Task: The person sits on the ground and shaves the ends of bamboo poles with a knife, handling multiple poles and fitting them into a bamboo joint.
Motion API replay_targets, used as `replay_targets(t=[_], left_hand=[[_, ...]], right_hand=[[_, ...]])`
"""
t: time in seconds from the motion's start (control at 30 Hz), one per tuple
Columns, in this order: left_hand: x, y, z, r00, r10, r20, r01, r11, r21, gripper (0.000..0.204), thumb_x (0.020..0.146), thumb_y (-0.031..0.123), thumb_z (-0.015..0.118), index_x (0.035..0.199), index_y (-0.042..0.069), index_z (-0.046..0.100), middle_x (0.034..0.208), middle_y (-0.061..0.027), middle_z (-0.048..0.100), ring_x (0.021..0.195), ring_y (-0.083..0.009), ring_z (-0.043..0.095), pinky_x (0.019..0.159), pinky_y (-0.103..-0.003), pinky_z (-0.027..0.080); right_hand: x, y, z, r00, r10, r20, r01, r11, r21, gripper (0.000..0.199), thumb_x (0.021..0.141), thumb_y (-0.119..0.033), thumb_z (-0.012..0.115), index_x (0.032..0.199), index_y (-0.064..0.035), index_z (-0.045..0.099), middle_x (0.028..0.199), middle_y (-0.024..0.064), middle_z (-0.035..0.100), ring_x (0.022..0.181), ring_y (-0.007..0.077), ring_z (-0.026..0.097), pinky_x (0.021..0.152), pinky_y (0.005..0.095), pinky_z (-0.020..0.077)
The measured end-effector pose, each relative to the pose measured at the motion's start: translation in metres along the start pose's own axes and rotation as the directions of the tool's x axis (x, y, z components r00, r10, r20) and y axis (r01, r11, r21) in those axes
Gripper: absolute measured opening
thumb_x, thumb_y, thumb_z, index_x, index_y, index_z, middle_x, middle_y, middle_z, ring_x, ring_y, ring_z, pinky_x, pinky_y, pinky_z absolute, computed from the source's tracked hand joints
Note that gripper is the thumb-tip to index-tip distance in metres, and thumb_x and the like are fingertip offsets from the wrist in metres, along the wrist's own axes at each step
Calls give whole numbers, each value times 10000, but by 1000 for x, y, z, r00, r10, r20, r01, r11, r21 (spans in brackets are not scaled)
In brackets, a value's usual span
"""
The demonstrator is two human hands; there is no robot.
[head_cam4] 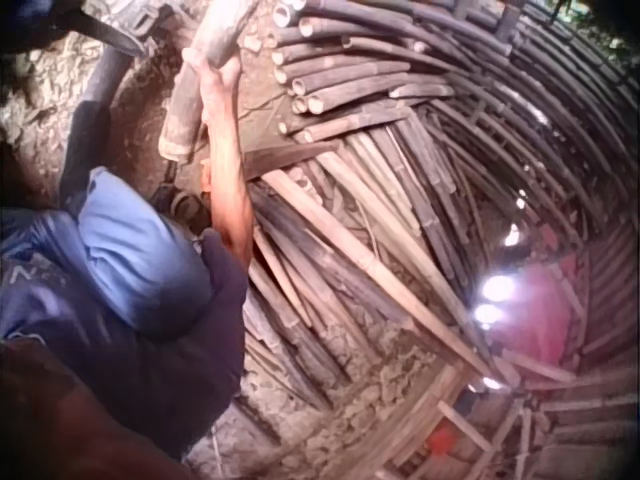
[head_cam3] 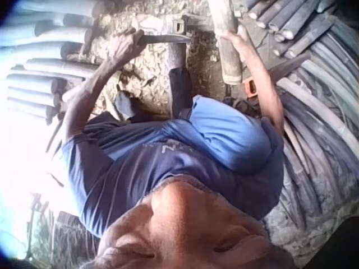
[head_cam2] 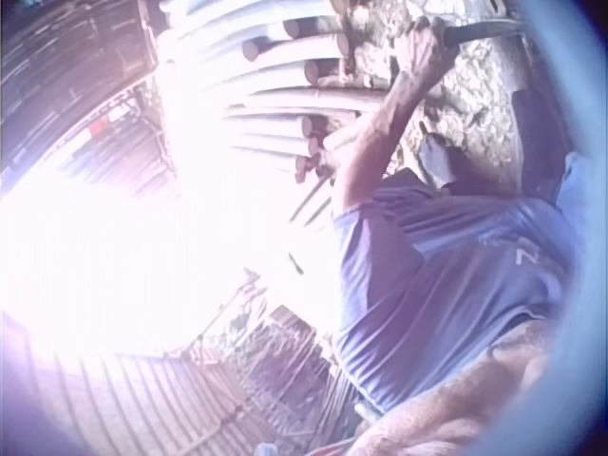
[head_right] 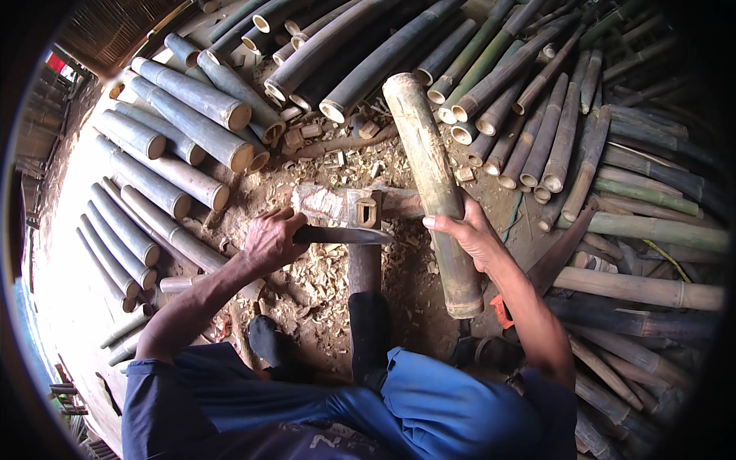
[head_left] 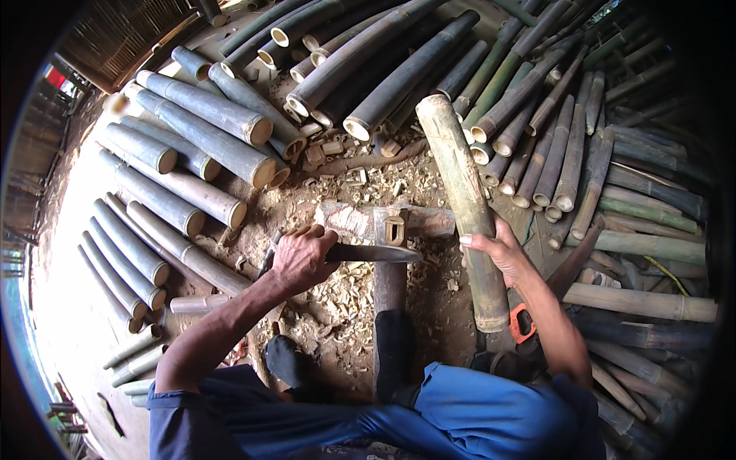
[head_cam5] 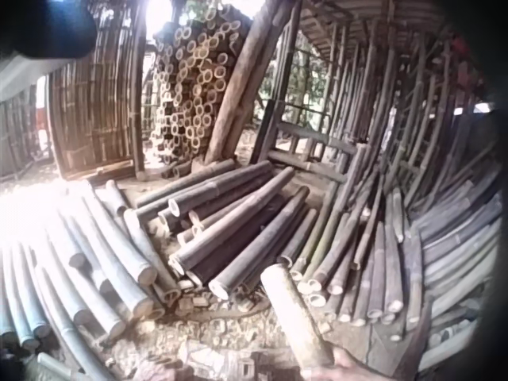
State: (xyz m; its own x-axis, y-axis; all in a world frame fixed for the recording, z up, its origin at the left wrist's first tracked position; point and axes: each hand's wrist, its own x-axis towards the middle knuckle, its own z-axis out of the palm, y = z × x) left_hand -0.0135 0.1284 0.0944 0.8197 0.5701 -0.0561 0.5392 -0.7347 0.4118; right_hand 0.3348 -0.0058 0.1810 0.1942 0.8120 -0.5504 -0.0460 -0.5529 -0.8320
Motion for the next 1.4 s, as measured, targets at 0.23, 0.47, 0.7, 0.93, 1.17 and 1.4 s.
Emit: replay_targets(t=[0.23,0.47,0.7,0.93,1.17,1.4], left_hand=[[-17,0,15,982,-137,133,140,990,-10,299,855,333,744,949,80,616,895,-117,666,773,-335,697,674,-471,546],[-12,-3,17,991,-102,88,104,994,-17,285,825,309,776,922,84,630,838,-104,673,730,-325,695,648,-463,540],[-13,-13,32,964,-203,170,189,977,96,138,903,209,670,934,76,644,769,-118,681,596,-306,665,535,-449,524],[7,-6,26,962,-139,234,96,978,187,70,885,106,629,923,66,673,703,-119,685,570,-262,666,506,-426,521],[-6,-21,34,973,-144,180,116,981,157,48,906,97,622,929,64,649,689,-103,681,537,-231,628,491,-408,506],[1,-15,27,956,-162,247,121,978,171,94,931,106,571,976,42,623,716,-150,698,617,-284,700,560,-450,560]], right_hand=[[-2,12,0,1000,-15,-9,14,995,-98,865,758,-326,854,1441,-6,431,1217,119,591,1116,208,578,989,363,465],[-5,17,0,996,-71,45,79,977,-199,902,765,-357,856,1439,35,404,1275,156,579,1170,240,570,1039,389,445],[-16,-5,12,986,-100,134,164,735,-658,900,773,-345,851,1446,51,403,1238,208,615,1176,275,610,1023,408,480],[40,19,-39,293,-312,904,719,-551,-423,772,637,-358,910,1250,-87,528,884,108,579,790,215,628,651,341,548],[2,-6,7,252,-162,954,871,-390,-297,525,793,-312,803,1175,-43,564,859,17,581,751,156,627,596,345,540],[21,17,7,652,-116,749,609,-508,-609,755,646,-522,895,1136,-39,584,844,76,611,721,213,626,610,337,561]])
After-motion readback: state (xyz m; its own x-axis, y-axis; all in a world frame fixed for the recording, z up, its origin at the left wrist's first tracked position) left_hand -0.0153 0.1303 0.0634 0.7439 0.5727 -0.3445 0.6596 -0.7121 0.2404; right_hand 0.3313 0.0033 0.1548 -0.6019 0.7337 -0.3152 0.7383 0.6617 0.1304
